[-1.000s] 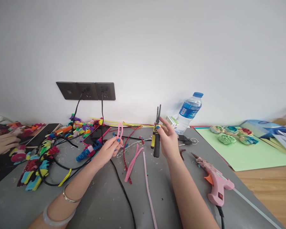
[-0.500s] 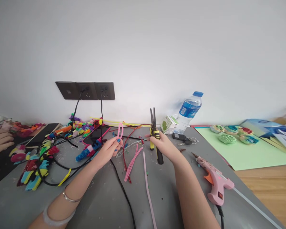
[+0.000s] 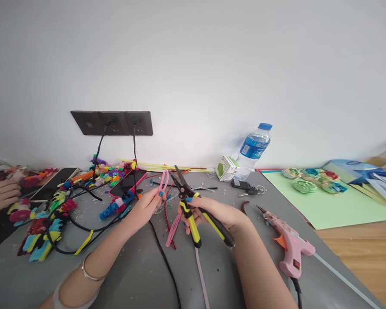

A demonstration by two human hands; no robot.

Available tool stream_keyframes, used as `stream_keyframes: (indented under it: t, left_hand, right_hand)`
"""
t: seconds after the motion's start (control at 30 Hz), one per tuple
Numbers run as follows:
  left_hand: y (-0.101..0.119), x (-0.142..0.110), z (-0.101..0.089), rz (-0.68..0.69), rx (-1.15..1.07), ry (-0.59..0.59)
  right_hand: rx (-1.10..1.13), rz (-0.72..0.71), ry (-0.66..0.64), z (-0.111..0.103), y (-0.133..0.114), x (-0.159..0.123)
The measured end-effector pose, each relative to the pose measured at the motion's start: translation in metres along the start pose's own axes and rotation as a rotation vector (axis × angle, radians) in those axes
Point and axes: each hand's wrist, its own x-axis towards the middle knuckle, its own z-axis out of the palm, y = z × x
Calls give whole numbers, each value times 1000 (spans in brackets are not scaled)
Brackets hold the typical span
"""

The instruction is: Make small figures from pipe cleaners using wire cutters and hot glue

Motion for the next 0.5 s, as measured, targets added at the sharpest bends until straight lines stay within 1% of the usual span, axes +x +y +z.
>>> stream_keyframes:
  t: [0.13, 0.33, 0.43, 0.5]
  left_hand:
    - [5, -2, -1, 26, 106, 17]
    - [5, -3, -1, 25, 282, -34]
    - [6, -3, -1, 38, 350, -28]
    - [7, -3, -2, 52, 366, -10]
  right_hand:
    - [-35, 74, -36, 4, 5, 8]
    - [57, 28, 27, 3, 8, 13]
    - [80, 20, 46, 3, 6, 13]
    - [87, 13, 83, 4, 5, 13]
